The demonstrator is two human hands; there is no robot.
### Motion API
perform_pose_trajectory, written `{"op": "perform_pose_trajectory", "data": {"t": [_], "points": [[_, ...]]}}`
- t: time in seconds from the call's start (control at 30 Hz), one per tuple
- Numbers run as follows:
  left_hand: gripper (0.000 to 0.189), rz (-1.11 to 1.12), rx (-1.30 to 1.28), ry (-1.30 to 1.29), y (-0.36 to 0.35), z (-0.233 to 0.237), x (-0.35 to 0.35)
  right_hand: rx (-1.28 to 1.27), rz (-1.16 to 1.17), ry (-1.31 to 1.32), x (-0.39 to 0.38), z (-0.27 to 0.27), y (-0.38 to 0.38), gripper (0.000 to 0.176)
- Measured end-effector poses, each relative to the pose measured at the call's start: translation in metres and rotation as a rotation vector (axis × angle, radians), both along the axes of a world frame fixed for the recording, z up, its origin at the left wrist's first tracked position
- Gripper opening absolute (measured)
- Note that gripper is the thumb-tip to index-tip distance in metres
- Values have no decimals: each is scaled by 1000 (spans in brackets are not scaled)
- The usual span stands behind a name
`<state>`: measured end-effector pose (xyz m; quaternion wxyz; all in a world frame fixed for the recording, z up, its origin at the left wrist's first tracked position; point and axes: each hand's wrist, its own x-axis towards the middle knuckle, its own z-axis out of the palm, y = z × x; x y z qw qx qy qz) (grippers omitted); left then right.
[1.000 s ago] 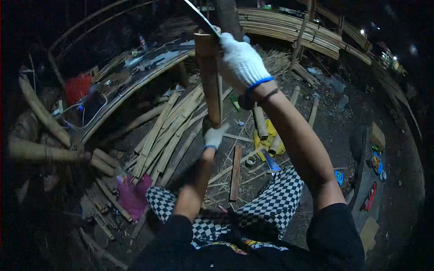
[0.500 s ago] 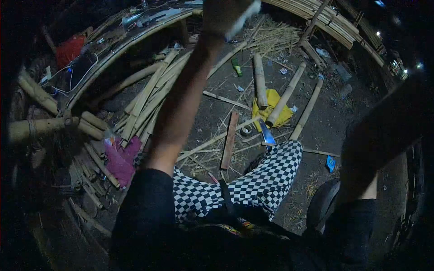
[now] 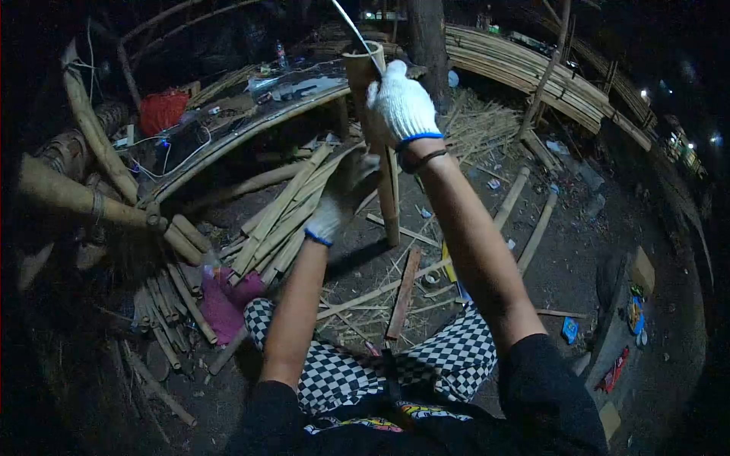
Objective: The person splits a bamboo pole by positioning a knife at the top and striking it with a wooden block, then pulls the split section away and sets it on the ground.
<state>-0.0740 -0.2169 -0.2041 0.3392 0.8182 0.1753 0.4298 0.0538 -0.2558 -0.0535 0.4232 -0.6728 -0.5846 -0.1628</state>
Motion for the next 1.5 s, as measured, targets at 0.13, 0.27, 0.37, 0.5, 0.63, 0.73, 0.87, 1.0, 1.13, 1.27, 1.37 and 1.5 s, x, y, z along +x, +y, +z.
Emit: {"op": "perform_pose_trajectory", "data": {"t": [0.13,0.27,0.37,0.5,0.63,0.73,0.87,1.0,1.13,1.27,1.37,1.5], "points": [[53,230,83,-111,-7,10,49,-35,217,214,-11,-7,-3,50],[37,503,321,-143,33,-24,75,92,415,217,32,-10,-30,56],[22,300,-184,-417,17,48,30,37,237,132,102,-14,-75,28],[25,230,-227,-271,75,89,-27,-52,-62,131,251,-158,-80,48],[17,428,-587,-572,153,120,-42,-880,-285,294,348,-331,-92,59],[13,526,-502,-472,163,130,-45,-1213,-229,358,371,-509,-80,70],[15,404,-575,-267,218,144,-82,-1264,283,908,313,-735,-54,57],[19,584,-415,-240,188,145,-54,-1235,-314,943,139,-641,-42,82],[19,605,-419,-242,183,145,-33,-1214,-836,1011,62,-617,-24,85],[21,744,-368,-244,158,135,8,-1115,-836,952,61,-700,-20,62],[20,787,-391,-330,124,133,34,-1067,-570,1179,87,-675,-48,66],[19,374,-503,-190,122,130,-2,-974,-191,1239,105,-669,-37,78]]}}
